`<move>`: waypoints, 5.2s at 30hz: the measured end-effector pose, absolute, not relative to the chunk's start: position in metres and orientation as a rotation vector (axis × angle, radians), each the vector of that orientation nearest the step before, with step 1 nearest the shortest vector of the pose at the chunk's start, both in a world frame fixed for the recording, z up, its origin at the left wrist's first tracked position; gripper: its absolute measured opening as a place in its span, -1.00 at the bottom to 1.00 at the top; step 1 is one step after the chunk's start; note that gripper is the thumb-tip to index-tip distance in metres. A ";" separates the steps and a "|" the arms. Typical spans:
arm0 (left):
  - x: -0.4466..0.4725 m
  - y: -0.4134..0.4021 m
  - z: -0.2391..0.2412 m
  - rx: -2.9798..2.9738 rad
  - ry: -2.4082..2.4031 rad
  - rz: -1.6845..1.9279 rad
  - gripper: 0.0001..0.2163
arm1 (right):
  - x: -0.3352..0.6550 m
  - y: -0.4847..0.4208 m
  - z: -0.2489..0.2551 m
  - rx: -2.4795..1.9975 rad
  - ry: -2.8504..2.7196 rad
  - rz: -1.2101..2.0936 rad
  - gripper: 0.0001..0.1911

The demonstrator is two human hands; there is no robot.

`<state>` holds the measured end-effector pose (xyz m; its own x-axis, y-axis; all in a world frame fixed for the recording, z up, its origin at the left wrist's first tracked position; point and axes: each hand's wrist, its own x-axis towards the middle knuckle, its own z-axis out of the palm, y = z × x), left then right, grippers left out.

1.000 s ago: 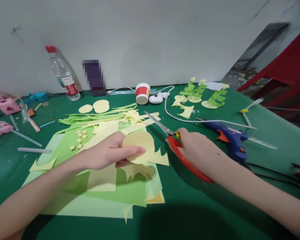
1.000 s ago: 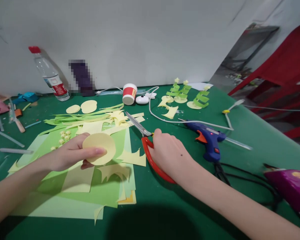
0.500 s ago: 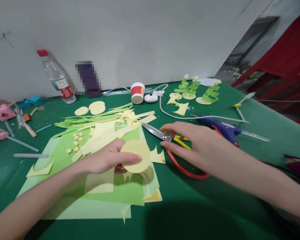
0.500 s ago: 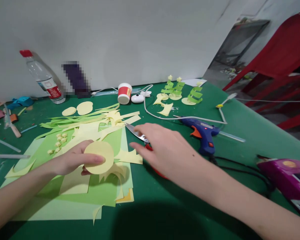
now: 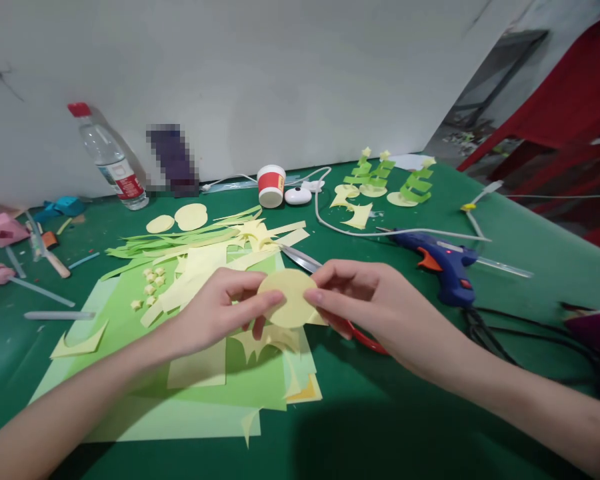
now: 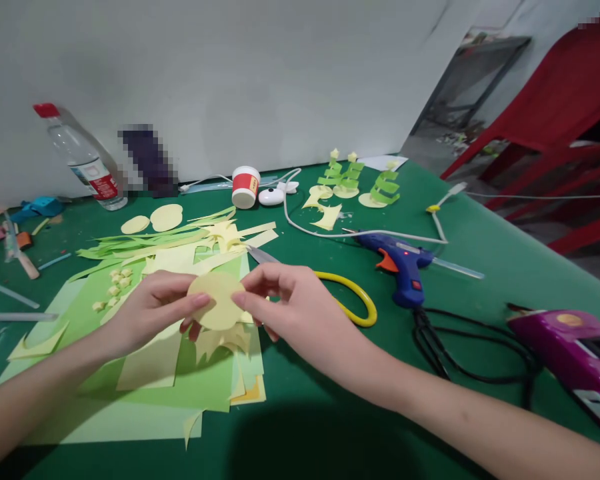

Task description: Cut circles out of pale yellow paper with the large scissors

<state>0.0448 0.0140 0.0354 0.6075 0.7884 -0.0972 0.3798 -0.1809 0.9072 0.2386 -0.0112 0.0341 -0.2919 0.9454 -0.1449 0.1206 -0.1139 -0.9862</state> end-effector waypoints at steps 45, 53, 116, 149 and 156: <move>0.044 0.017 0.033 1.650 0.827 0.568 -0.67 | 0.239 -0.004 0.022 -1.065 -1.044 1.653 -0.88; 0.040 0.023 0.048 1.828 1.072 0.447 -0.74 | 0.233 -0.004 0.012 -1.104 -1.189 1.645 -0.84; -0.021 -0.073 0.007 2.836 0.872 -0.280 -0.45 | 0.278 0.031 -0.013 -1.874 -2.799 0.063 -0.82; -0.127 0.196 0.030 2.107 1.923 -0.162 -0.71 | 0.268 0.028 0.004 -2.111 -2.716 0.234 -0.70; -0.131 0.213 0.029 2.018 1.935 -0.266 -0.72 | 0.266 0.029 0.005 -2.108 -2.708 0.231 -0.71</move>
